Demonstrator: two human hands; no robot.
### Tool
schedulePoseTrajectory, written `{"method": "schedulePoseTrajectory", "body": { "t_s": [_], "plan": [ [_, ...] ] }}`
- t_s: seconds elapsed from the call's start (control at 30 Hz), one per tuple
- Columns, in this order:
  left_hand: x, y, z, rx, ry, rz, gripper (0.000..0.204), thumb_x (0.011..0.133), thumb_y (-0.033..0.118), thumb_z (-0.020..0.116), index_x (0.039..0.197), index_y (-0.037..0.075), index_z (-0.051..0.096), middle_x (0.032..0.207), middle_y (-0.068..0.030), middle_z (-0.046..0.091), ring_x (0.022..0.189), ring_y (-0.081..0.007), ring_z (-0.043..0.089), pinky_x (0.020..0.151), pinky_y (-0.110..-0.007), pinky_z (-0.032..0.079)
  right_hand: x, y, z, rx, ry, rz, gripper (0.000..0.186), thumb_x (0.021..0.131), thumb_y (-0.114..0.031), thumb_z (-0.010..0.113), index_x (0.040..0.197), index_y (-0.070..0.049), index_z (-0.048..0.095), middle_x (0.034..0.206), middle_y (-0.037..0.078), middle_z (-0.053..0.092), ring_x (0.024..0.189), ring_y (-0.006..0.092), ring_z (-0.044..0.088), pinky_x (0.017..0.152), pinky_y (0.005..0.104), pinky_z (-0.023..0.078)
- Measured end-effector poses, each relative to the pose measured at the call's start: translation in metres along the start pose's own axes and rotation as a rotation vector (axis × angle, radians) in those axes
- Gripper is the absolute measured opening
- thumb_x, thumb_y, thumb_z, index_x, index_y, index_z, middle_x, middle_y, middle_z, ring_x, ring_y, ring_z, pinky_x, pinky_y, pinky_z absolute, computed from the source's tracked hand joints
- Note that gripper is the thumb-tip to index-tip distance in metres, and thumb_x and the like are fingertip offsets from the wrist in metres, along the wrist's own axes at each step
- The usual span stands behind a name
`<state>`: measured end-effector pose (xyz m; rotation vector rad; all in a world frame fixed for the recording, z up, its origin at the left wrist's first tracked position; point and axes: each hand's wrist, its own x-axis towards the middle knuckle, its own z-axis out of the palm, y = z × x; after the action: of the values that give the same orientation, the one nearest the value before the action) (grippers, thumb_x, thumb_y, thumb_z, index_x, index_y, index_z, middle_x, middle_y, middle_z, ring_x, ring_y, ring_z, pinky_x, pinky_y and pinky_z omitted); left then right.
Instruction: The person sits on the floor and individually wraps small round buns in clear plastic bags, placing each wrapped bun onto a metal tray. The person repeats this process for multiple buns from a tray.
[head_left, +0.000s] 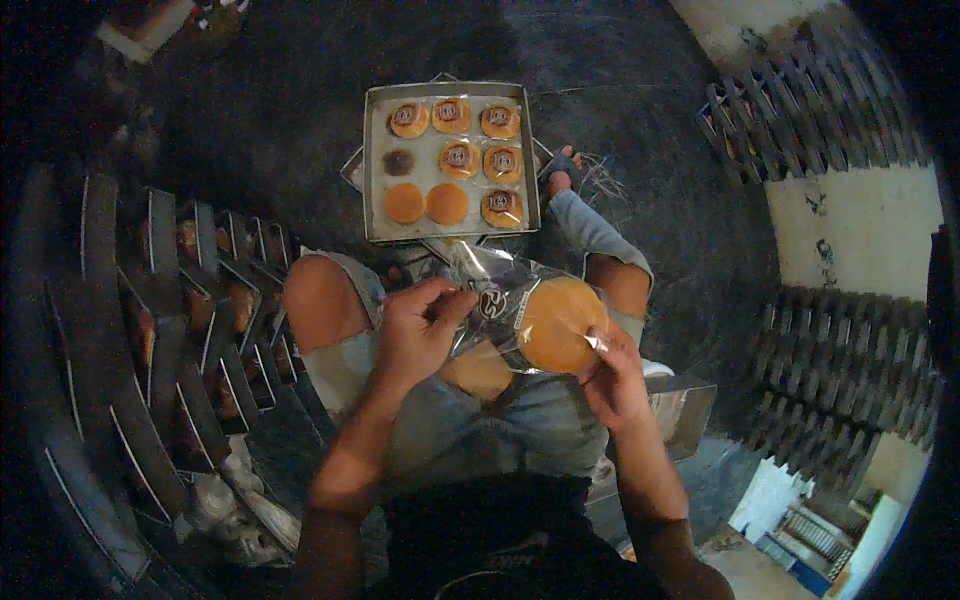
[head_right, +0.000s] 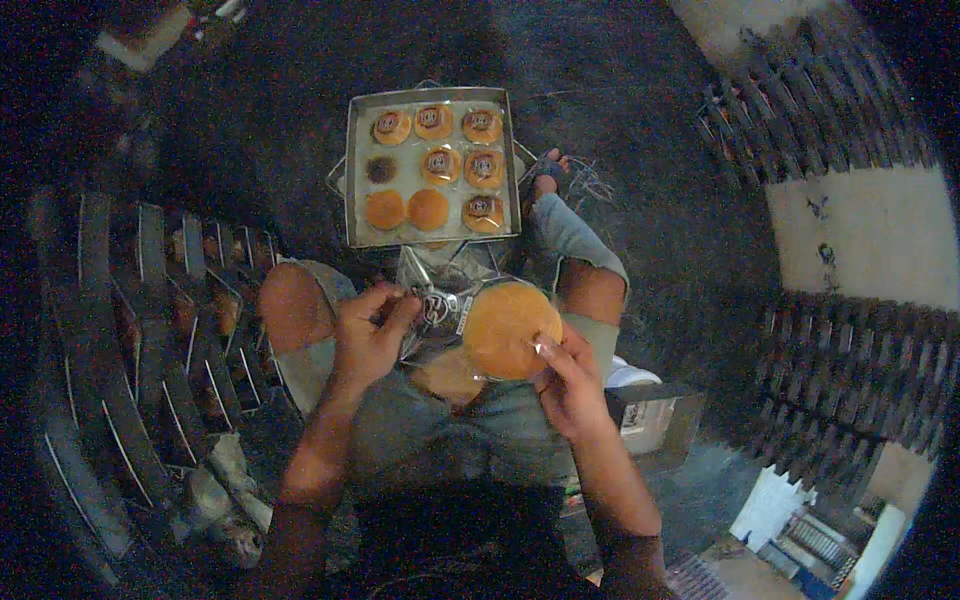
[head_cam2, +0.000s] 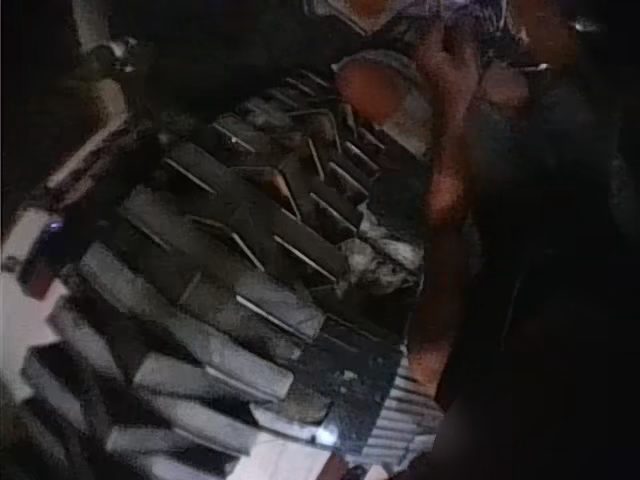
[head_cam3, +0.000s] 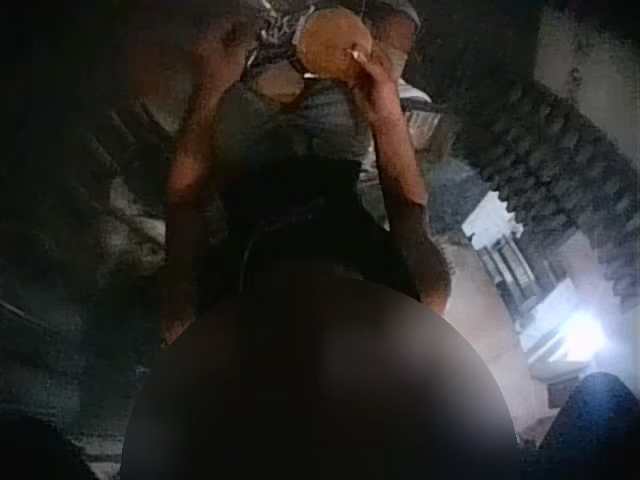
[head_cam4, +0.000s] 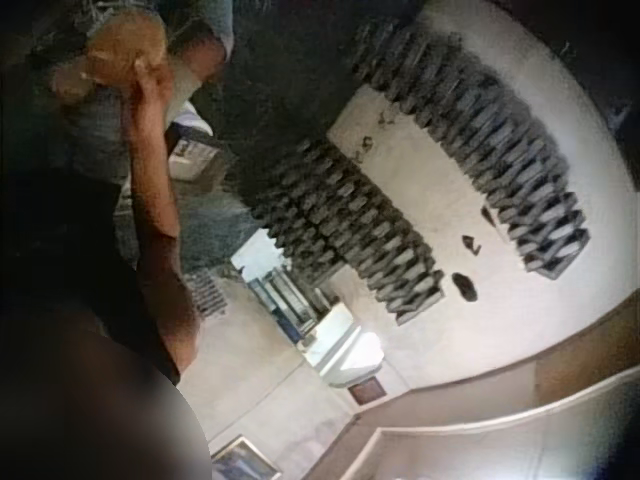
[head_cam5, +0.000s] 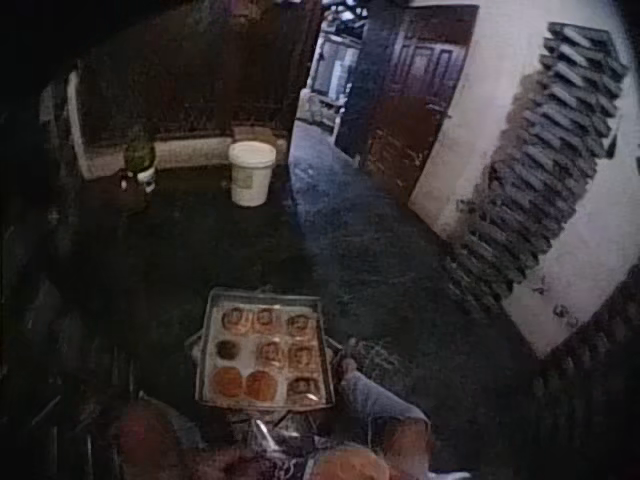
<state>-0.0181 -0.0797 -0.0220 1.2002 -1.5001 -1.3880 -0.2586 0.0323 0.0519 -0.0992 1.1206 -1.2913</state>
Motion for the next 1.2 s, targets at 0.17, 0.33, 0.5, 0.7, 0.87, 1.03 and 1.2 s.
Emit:
{"method": "schedulePoseTrajectory", "body": {
  "t_s": [0.17,0.33,0.5,0.7,0.87,1.03,1.2],
  "plan": [
    [-0.034,0.066,0.04,-0.872,-0.29,-0.193,0.092,0.089,0.019,0.081,0.16,-0.002,0.027,0.156,-0.0195,0.043,0.139,-0.0283,0.048,0.116,-0.04,0.039,-0.045,0.006,0.021,-1.32,-0.149,-1.133,0.048,0.085,-0.011,0.076,0.13,-0.002,0.061,0.135,0.021,0.066,0.133,0.0408,0.06,0.12,0.0641,0.029],
    [-0.051,0.155,0.08,-1.187,-0.214,-0.031,0.111,0.081,0.031,0.086,0.162,-0.002,0.018,0.167,-0.0223,0.028,0.155,-0.0372,0.03,0.125,-0.048,0.029,-0.082,0.014,0.035,-1.289,-0.115,-1.277,0.043,0.087,-0.005,0.068,0.13,-0.004,0.067,0.143,0.023,0.061,0.139,0.0439,0.054,0.122,0.0657,0.019],
    [-0.043,0.124,0.082,-0.903,-0.429,0.072,0.105,0.084,0.029,0.084,0.16,-0.002,0.02,0.164,-0.0223,0.032,0.153,-0.0354,0.033,0.125,-0.048,0.029,-0.063,0.015,0.049,-1.207,-0.017,-1.308,0.044,0.09,-0.008,0.066,0.134,-0.003,0.066,0.147,0.026,0.057,0.142,0.0454,0.05,0.122,0.0657,0.019],
    [-0.064,0.1,0.077,-1.13,-0.324,-0.008,0.088,0.09,0.02,0.077,0.158,-0.001,0.026,0.156,-0.0212,0.044,0.147,-0.0326,0.042,0.122,-0.047,0.034,-0.045,0.035,0.039,-1.159,-0.075,-1.36,0.051,0.09,-0.009,0.067,0.141,-0.002,0.06,0.149,0.023,0.056,0.143,0.0416,0.05,0.123,0.0661,0.017],
    [-0.056,0.08,0.071,-1.009,-0.188,-0.225,0.066,0.097,0.022,0.062,0.153,-0.001,0.037,0.147,-0.0236,0.053,0.139,-0.0341,0.053,0.118,-0.047,0.04,-0.039,0.036,0.051,-1.295,-0.138,-1.093,0.047,0.08,-0.004,0.075,0.127,-0.002,0.067,0.149,0.024,0.056,0.145,0.04,0.047,0.125,0.0642,0.016],
    [-0.049,0.077,0.072,-1.271,-0.073,-0.488,0.069,0.099,0.052,0.046,0.146,0.002,0.045,0.136,-0.0244,0.061,0.117,-0.0353,0.065,0.104,-0.048,0.052,-0.046,0.048,0.025,-1.226,-0.236,-1.028,0.037,0.077,-0.009,0.082,0.113,-0.005,0.072,0.143,0.02,0.06,0.139,0.0394,0.053,0.125,0.0616,0.018],
    [-0.034,0.025,0.088,-1.447,0.019,-0.693,0.059,0.097,0.049,0.053,0.137,0.005,0.053,0.134,-0.0161,0.063,0.12,-0.0367,0.064,0.105,-0.052,0.053,-0.035,0.051,-0.004,-1.215,-0.063,-0.982,0.044,0.08,-0.011,0.083,0.123,-0.012,0.074,0.136,0.017,0.063,0.109,0.028,0.063,0.099,0.0465,0.047]
  ]
}}
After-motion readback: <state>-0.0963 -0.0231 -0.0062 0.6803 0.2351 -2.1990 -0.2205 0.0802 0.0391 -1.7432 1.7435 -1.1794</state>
